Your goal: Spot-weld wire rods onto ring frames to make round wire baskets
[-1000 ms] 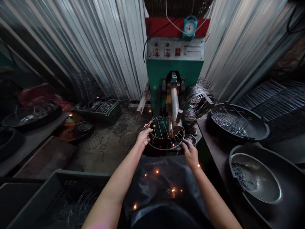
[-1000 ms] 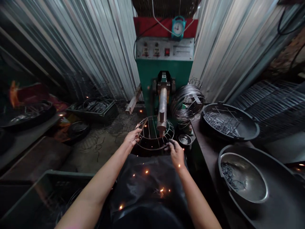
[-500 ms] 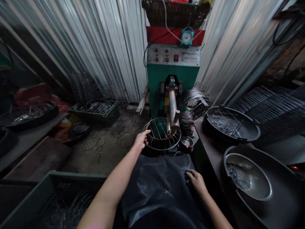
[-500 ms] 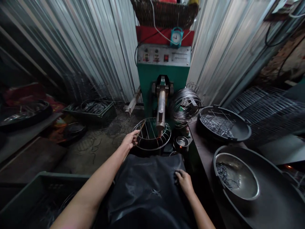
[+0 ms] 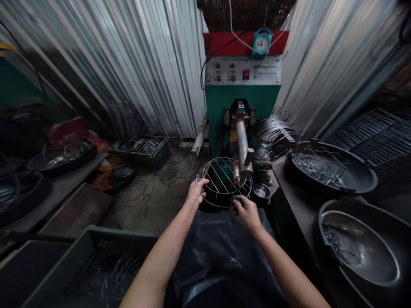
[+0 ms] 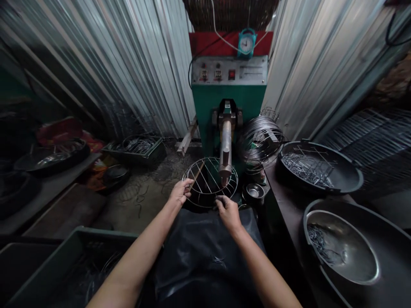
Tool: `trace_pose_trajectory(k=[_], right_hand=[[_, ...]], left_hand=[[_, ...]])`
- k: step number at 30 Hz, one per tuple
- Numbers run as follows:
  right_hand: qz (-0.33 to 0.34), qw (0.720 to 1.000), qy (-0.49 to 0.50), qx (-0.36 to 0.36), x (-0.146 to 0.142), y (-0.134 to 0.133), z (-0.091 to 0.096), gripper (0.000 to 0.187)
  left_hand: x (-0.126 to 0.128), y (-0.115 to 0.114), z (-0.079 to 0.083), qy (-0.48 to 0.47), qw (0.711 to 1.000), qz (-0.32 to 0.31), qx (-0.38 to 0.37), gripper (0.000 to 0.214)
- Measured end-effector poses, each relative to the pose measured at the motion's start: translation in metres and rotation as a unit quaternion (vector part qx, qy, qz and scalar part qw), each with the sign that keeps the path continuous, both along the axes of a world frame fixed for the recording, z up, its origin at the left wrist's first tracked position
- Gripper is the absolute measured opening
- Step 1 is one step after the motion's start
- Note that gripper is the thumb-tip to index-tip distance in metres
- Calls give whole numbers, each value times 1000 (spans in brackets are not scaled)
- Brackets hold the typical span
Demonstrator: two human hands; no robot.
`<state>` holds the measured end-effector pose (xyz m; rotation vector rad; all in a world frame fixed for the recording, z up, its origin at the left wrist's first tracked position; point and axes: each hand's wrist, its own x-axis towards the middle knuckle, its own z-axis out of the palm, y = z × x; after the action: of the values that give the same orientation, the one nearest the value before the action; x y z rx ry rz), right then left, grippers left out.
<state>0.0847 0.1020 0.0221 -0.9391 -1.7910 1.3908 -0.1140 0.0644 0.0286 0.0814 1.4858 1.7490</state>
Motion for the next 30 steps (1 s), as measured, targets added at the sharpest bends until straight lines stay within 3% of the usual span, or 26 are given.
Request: trace_pose_trajectory(k=[10,21,30], right_hand=[[-9,999,8,-39,15,13,5,25],[-23,1000,-5,1,18,25,1,24],[-23,1000,-4,16,15,31,14,22]], left_hand=[[17,11,4,9,999,36,16,42],[18,22,7,8,999,33,10,42],[18,28,10,-5,999,39,-4,35]])
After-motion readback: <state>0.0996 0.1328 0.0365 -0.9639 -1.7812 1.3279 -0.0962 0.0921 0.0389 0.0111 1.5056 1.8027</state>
